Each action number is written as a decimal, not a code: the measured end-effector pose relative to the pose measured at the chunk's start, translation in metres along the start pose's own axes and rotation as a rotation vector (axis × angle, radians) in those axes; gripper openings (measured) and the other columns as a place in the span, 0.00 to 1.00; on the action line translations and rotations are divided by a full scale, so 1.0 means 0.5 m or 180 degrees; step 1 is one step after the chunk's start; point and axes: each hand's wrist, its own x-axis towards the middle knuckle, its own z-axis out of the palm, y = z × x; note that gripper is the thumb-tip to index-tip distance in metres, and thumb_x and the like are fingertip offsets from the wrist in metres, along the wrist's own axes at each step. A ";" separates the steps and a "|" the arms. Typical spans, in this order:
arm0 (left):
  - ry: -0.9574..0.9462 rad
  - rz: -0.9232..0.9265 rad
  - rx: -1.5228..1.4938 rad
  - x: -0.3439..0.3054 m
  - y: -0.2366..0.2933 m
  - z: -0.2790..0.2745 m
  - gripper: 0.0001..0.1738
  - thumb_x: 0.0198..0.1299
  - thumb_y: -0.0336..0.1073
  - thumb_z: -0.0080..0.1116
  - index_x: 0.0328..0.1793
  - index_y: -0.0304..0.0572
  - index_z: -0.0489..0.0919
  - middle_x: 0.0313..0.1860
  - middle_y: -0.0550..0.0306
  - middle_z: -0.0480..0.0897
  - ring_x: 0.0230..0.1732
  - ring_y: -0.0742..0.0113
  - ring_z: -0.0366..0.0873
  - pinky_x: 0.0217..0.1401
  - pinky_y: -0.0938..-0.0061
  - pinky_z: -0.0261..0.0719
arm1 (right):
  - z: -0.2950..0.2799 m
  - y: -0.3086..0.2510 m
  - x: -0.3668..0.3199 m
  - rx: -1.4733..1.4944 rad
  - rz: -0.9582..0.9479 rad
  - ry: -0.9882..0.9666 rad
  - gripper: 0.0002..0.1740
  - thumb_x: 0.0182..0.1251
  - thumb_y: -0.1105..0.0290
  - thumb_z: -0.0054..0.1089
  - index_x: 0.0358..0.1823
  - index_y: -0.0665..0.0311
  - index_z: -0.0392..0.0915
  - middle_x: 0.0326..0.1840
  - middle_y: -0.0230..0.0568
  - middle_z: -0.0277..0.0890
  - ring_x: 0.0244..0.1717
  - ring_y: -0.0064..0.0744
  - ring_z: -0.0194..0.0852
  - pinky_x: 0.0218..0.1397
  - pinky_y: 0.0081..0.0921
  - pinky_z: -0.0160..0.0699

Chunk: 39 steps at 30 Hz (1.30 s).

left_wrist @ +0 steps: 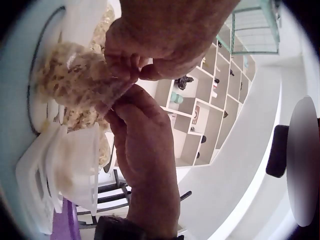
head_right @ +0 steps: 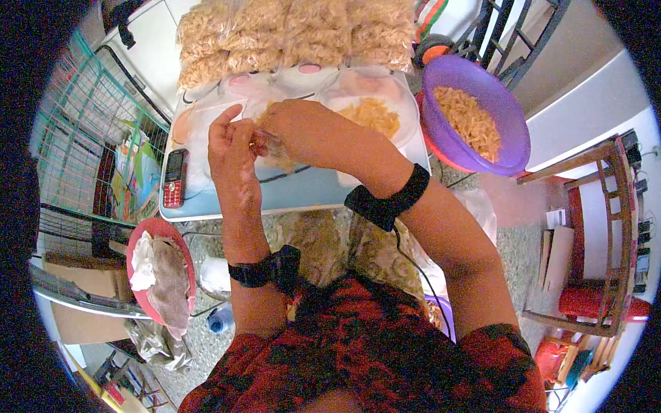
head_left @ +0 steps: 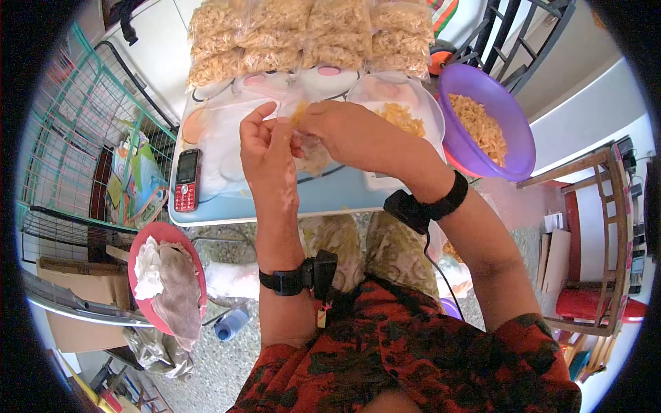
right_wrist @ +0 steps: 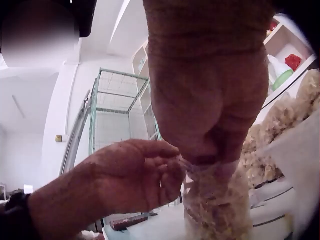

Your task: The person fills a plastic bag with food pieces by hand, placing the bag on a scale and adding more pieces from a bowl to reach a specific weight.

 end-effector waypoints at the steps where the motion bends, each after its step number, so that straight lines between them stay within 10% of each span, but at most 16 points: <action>1: 0.0058 -0.0018 -0.0014 -0.001 0.001 0.004 0.18 0.61 0.28 0.55 0.57 0.33 0.69 0.28 0.61 0.75 0.24 0.79 0.70 0.26 0.84 0.70 | -0.003 0.003 0.002 0.0032 0.0025 0.0013 0.14 0.58 0.78 0.46 0.45 0.66 0.76 0.42 0.50 0.78 0.45 0.52 0.77 0.50 0.37 0.75; 7: 0.0050 0.0223 -0.0065 0.005 0.006 0.009 0.18 0.61 0.28 0.54 0.56 0.32 0.70 0.29 0.62 0.74 0.25 0.79 0.70 0.28 0.83 0.70 | -0.076 0.034 -0.052 -0.0088 -0.0147 0.1186 0.14 0.63 0.78 0.47 0.48 0.66 0.77 0.49 0.49 0.79 0.48 0.50 0.77 0.54 0.36 0.75; 25: -0.0254 0.0482 0.0038 0.042 -0.033 0.024 0.14 0.63 0.29 0.55 0.54 0.37 0.74 0.31 0.64 0.74 0.27 0.77 0.68 0.29 0.83 0.69 | -0.080 0.117 -0.143 -0.0889 0.1690 -0.0819 0.23 0.53 0.72 0.62 0.52 0.71 0.72 0.51 0.52 0.73 0.58 0.50 0.69 0.60 0.39 0.71; 39: -0.0425 0.0416 -0.0500 0.045 -0.042 0.014 0.15 0.63 0.28 0.56 0.56 0.38 0.74 0.34 0.62 0.76 0.28 0.76 0.72 0.27 0.82 0.75 | -0.050 0.189 -0.160 0.0352 0.1745 0.0408 0.13 0.59 0.70 0.60 0.44 0.67 0.77 0.36 0.45 0.79 0.39 0.37 0.79 0.46 0.29 0.76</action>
